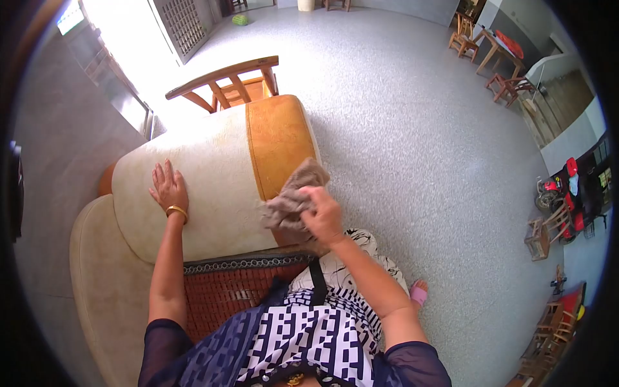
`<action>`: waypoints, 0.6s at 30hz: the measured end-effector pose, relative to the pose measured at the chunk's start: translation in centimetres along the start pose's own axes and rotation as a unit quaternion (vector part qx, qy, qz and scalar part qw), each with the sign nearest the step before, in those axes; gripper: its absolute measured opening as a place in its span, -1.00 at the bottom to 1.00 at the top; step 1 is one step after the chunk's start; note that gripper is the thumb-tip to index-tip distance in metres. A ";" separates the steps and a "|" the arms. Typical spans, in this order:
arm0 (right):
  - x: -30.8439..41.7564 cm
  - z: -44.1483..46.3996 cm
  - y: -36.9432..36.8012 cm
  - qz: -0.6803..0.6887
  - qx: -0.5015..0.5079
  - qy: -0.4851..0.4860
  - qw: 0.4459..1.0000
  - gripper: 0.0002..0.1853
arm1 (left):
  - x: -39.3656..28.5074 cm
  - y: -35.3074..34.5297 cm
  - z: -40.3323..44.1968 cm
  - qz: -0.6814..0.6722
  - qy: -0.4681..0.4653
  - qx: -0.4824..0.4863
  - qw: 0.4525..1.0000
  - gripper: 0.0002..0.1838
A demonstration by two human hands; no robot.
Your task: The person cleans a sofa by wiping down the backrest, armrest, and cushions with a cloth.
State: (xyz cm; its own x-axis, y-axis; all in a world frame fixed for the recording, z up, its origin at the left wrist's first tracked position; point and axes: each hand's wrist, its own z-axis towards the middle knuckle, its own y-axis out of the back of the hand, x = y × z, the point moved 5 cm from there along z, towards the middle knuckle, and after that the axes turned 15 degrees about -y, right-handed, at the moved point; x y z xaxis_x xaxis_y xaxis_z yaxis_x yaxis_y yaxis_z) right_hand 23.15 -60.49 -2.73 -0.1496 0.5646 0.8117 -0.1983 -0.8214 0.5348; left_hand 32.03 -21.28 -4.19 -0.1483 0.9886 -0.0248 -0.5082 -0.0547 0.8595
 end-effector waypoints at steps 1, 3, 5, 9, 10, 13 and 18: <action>-1.1 0.1 1.2 0.109 -0.016 -0.124 0.986 -0.61 | 0.0 0.1 -0.1 -0.001 0.001 0.005 1.000 -0.47; -3.2 1.3 3.4 0.202 -0.069 -0.177 0.961 -0.64 | -0.1 0.1 -0.1 -0.001 -0.001 0.006 1.000 -0.47; -4.4 2.7 5.9 0.257 -0.134 -0.177 0.940 -0.67 | -0.2 0.2 0.0 -0.004 -0.001 0.006 1.000 -0.47; -4.2 5.7 8.9 0.330 -0.203 -0.162 0.908 -0.63 | -0.2 0.3 -0.1 -0.008 0.001 0.004 1.000 -0.48; -3.3 6.3 9.6 0.342 -0.231 -0.145 0.899 -0.61 | -0.2 0.3 0.0 -0.009 0.002 0.004 1.000 -0.48; 1.0 7.6 8.6 0.228 -0.237 -0.153 0.932 -0.58 | -0.2 0.3 -0.1 -0.012 0.002 0.002 1.000 -0.48; 6.0 6.7 0.1 0.034 0.027 0.081 0.996 -0.64 | -0.1 0.2 0.0 -0.012 0.003 0.001 1.000 -0.47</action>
State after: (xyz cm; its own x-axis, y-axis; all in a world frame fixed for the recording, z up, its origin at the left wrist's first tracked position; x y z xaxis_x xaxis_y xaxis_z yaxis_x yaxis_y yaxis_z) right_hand 28.75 -57.75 3.78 -0.3153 0.5100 0.8003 -0.1315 -0.8586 0.4954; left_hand 31.90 -21.37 -3.99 -0.1405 0.9889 -0.0479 -0.5098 -0.0308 0.8597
